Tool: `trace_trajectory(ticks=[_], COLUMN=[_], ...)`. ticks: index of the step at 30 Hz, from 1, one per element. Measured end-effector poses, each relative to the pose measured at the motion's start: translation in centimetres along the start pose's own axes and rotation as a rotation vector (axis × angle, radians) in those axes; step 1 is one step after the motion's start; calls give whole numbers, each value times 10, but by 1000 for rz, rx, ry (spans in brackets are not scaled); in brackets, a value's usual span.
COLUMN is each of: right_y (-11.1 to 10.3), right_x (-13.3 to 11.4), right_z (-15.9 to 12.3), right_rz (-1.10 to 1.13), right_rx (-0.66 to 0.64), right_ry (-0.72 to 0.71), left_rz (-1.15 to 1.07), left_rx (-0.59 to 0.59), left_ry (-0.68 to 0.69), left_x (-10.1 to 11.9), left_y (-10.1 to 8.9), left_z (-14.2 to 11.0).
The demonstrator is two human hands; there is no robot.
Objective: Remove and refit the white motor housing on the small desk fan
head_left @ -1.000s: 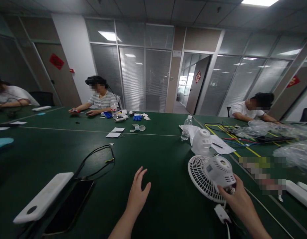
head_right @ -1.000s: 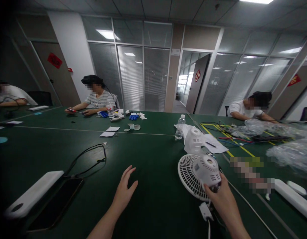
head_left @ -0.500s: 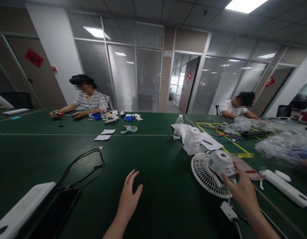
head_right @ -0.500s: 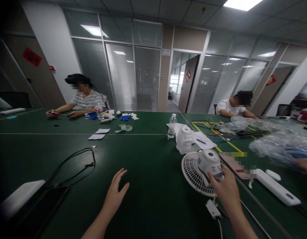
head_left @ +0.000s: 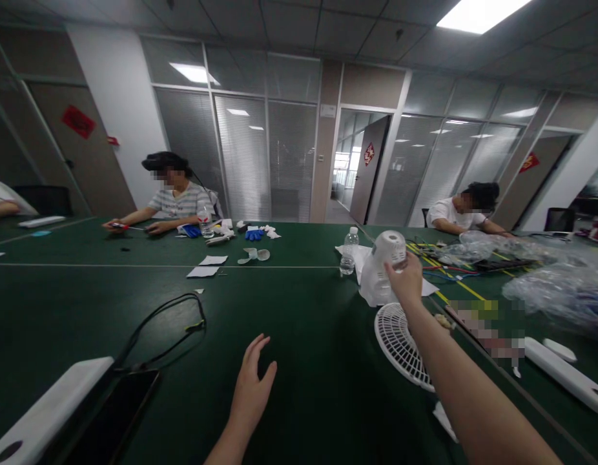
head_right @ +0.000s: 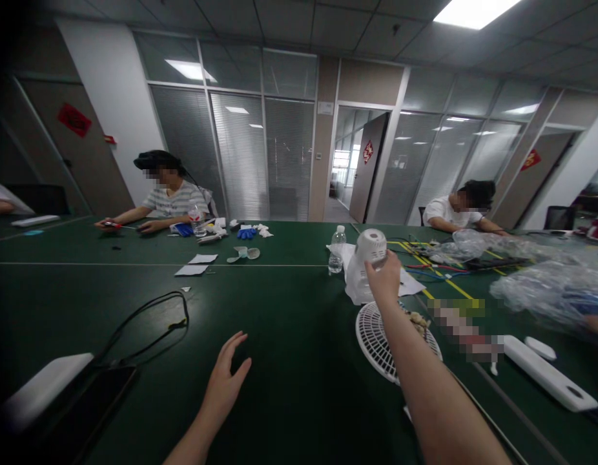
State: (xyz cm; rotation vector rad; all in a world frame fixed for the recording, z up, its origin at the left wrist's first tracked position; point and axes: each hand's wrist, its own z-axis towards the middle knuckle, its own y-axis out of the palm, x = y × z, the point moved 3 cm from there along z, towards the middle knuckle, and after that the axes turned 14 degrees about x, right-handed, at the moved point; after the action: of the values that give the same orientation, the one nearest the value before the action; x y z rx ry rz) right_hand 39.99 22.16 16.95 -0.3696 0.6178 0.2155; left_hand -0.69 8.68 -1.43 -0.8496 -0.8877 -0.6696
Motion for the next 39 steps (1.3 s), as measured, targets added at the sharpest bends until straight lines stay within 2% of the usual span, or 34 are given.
trace_trajectory(ticks=[2,4,8,11,16,25,28,30,32,34,36,39], right_y=[21,33,39,40,52,86,94,95,89,72,43,-20], right_x=[13,26,39,33,-7,-126,-150,-156,-153,-141,-121,-78], right_z=[-9,-20,-38,-48,-82,-177,-195,-201,-203,-200,-190,-164], right_rz=[-27,-55,-100,-112,-66,168,237,282,321,348,367,380], right_rx=[-74,-135,-188,-190,-223,-396,-442,-478,-507,-515,-502,-438], right_ry=[71,141,233,246,215,127,125,119,106,90,75,37], left_rz=[2,8,17,24,25,-11,-34,-42,-38,-32,-32,-25], left_rx=[-2,-9,-31,-37,-26,40,65,68,61,51,40,10], left_ry=[0,-7,-25,-23,4,34,37,31,22,9,-11,-34], left_x=[-1,-1,1,2,4,12,14,15,15,14,13,11], left_y=[0,0,0,0,0,-2,-3,-3,-4,-5,-5,-5], left_z=[0,0,0,0,-1,-1,-1,-1,-1,0,0,0])
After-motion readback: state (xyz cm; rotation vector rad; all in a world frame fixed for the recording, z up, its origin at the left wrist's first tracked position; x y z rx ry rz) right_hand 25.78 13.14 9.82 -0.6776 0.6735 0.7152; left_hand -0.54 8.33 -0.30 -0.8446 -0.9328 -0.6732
